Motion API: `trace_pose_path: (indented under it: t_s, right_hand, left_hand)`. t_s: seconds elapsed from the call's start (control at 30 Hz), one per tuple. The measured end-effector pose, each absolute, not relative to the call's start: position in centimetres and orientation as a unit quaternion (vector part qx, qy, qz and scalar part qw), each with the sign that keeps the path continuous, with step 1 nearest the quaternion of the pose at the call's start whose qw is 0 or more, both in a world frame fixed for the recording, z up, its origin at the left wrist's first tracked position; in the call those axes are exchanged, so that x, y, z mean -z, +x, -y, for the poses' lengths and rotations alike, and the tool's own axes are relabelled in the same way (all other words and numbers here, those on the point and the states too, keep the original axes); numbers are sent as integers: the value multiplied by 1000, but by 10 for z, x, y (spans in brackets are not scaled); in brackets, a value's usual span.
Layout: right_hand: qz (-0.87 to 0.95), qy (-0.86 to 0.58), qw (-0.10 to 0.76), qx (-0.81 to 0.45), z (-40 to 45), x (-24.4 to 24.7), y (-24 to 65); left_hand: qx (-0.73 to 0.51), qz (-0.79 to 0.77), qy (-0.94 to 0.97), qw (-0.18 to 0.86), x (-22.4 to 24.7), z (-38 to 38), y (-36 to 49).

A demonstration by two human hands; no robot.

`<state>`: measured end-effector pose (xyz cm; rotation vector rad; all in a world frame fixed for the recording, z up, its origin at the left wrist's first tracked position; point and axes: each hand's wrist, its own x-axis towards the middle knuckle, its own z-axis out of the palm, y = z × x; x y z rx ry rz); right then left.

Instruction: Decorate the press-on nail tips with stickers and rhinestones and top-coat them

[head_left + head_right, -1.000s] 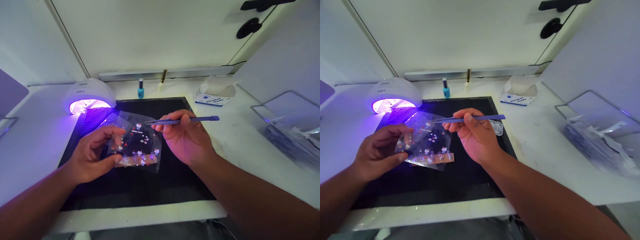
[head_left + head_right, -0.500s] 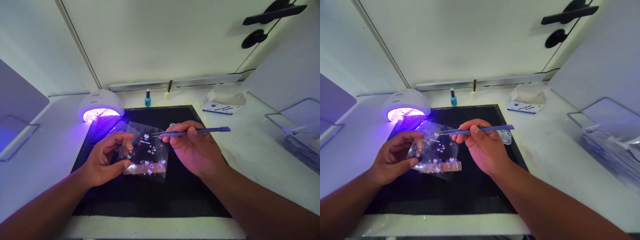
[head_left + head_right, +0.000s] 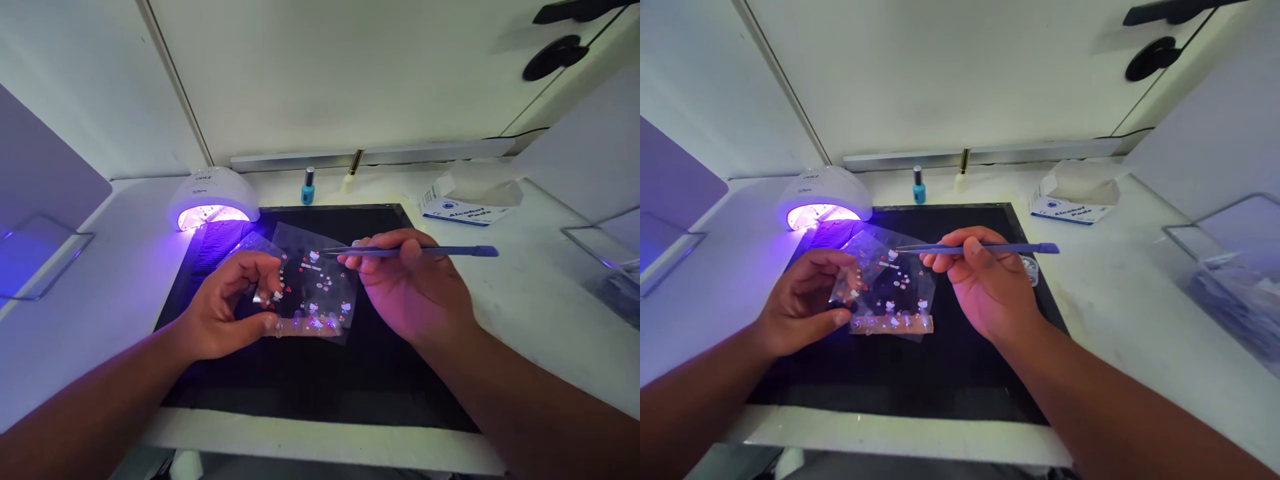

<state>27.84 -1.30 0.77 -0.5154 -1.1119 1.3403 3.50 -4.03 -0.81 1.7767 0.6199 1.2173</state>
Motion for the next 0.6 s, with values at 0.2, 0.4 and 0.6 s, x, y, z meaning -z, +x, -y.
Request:
trace_pose_path:
  t_s: [0.2, 0.4, 0.6]
  right_hand:
    - [495, -219, 616, -573, 12, -7, 280]
    - [492, -214, 618, -574, 12, -5, 280]
    - [481, -225, 623, -574, 13, -7, 278]
  left_hand:
    - [-482, -269, 722, 418, 7, 43, 36]
    - [-476, -288, 722, 412, 12, 43, 33]
    - [-486, -284, 713, 418, 13, 42, 33]
